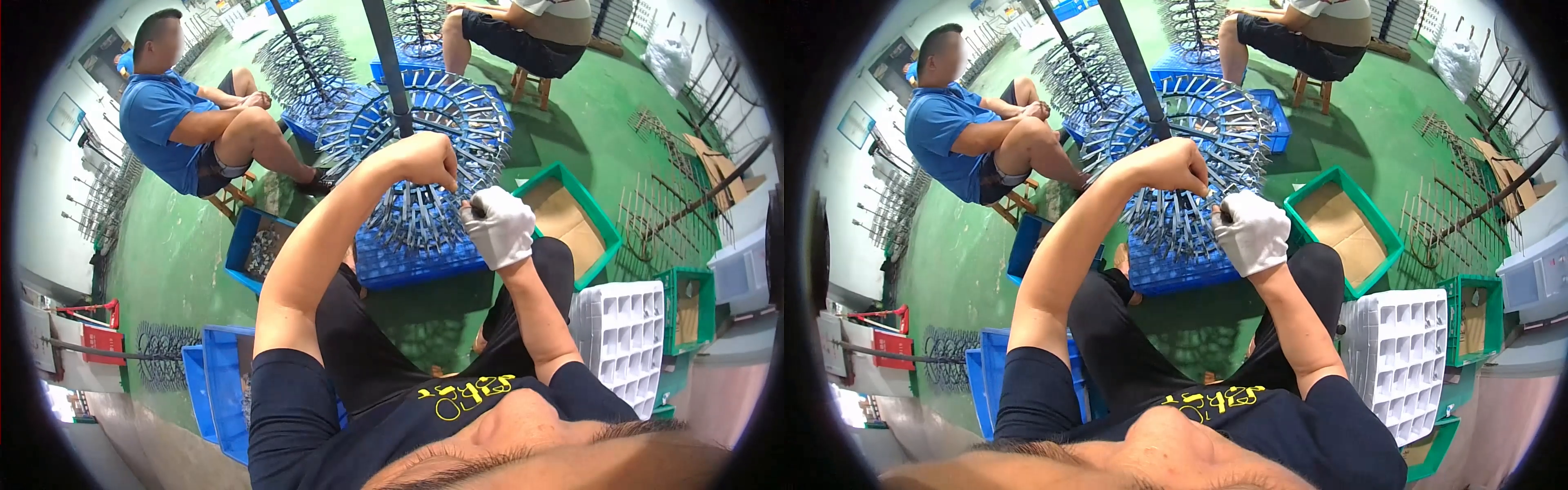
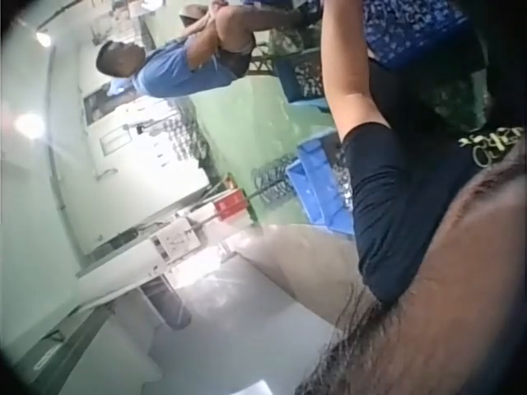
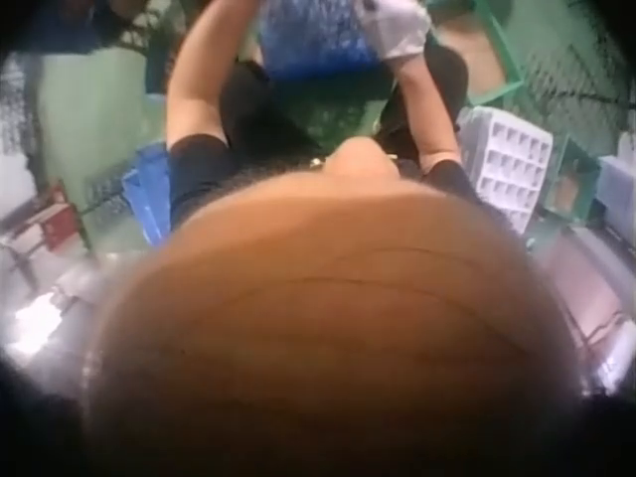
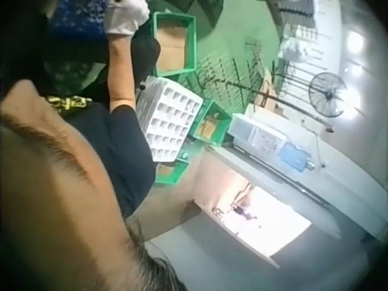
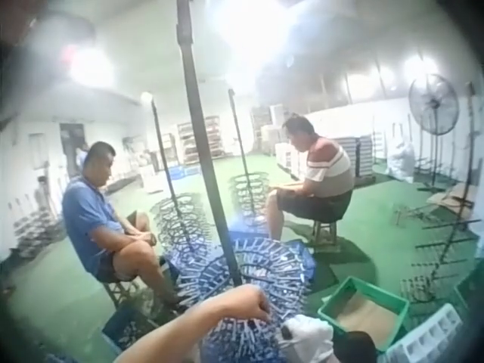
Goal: Assembling small metal components onto a circular blue rack.
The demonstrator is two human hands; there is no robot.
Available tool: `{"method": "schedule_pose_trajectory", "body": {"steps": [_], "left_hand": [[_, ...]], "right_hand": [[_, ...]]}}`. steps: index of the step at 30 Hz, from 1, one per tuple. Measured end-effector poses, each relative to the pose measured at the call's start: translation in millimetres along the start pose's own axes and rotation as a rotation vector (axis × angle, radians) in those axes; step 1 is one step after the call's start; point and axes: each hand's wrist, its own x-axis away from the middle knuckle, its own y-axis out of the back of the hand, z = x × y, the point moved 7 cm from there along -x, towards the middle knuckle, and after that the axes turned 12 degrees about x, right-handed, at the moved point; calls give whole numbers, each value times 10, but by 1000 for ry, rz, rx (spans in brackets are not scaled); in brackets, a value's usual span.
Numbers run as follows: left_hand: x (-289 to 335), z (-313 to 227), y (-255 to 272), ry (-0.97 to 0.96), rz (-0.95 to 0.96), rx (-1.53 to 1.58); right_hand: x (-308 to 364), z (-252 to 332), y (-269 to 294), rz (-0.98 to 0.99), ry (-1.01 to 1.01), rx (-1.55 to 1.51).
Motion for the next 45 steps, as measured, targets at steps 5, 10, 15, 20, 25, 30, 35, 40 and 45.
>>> {"method": "schedule_pose_trajectory", "body": {"steps": [5, 10, 15, 20, 25, 30, 35, 40, 45], "left_hand": [[5, 3, 0, 0, 8, 7], [8, -11, 0, 11, 8, -9], [-9, -7, 5, -10, 5, 1], [84, -12, 16, 12, -50, 144], [640, -80, -158, 48, -395, 852], [1056, 251, -1149, 93, -356, 1709], [1179, 363, -1581, 69, -435, 1925], [1246, 343, -1604, 128, -497, 1719], [1223, 325, -1600, 99, -424, 1669]], "right_hand": [[-33, 7, -5, 37, -21, 22], [-51, 8, -42, 75, -23, 59], [-73, 31, -36, 68, 0, 113], [-51, 12, -43, 89, -9, 102], [-18, 3, 93, 79, -31, 5], [144, 187, 184, 178, -25, -164], [353, 410, 34, 516, 67, -396], [469, 530, -97, 674, 218, -387], [487, 512, -166, 761, 236, -452]]}}
